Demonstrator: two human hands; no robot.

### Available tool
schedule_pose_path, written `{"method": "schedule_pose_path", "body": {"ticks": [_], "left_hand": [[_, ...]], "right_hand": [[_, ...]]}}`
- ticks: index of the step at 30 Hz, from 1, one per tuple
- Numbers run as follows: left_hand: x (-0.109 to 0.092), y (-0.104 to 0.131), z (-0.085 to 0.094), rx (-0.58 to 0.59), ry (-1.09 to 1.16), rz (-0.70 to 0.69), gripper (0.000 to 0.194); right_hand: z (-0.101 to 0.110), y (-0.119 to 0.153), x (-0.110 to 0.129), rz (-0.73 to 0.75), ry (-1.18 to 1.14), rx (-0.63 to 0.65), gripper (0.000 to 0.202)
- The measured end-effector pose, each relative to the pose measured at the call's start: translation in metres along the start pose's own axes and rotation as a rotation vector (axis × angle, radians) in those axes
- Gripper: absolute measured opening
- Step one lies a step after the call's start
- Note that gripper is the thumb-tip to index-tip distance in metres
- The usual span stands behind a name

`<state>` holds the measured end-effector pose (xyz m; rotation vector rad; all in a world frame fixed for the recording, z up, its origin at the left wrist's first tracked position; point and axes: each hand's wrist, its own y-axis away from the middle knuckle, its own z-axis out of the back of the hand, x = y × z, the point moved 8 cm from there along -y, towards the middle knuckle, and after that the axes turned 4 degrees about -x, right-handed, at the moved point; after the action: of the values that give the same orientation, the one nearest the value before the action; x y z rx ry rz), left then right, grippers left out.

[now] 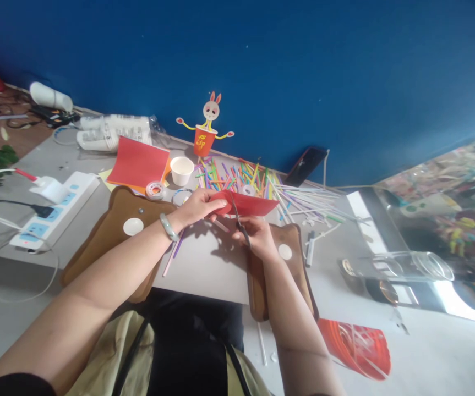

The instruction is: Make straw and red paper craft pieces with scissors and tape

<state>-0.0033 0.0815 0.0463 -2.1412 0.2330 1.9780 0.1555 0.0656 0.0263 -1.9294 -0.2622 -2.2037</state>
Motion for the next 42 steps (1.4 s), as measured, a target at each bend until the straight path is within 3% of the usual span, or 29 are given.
{"method": "schedule_pose_path", "body": {"ticks": [13,28,42], "left_hand": [[-0.002,0.001,-0.001,0.018,0.000,-0.015,0.027],[-0.008,0.002,0.000,0.011,-0.005,-0.018,0.027],[-0.006,0.002,0.001,-0.002,0.013,-0.004,0.026]], "right_hand": [[-0.002,0.000,-0.010,-0.078,-0.106,0.030,0.048],[-0.002,0.003,0.001,-0.069,-0.036,0.030,0.049],[-0.003,0.004,-0.004,-0.116,-0.079,0.024,0.050]]}}
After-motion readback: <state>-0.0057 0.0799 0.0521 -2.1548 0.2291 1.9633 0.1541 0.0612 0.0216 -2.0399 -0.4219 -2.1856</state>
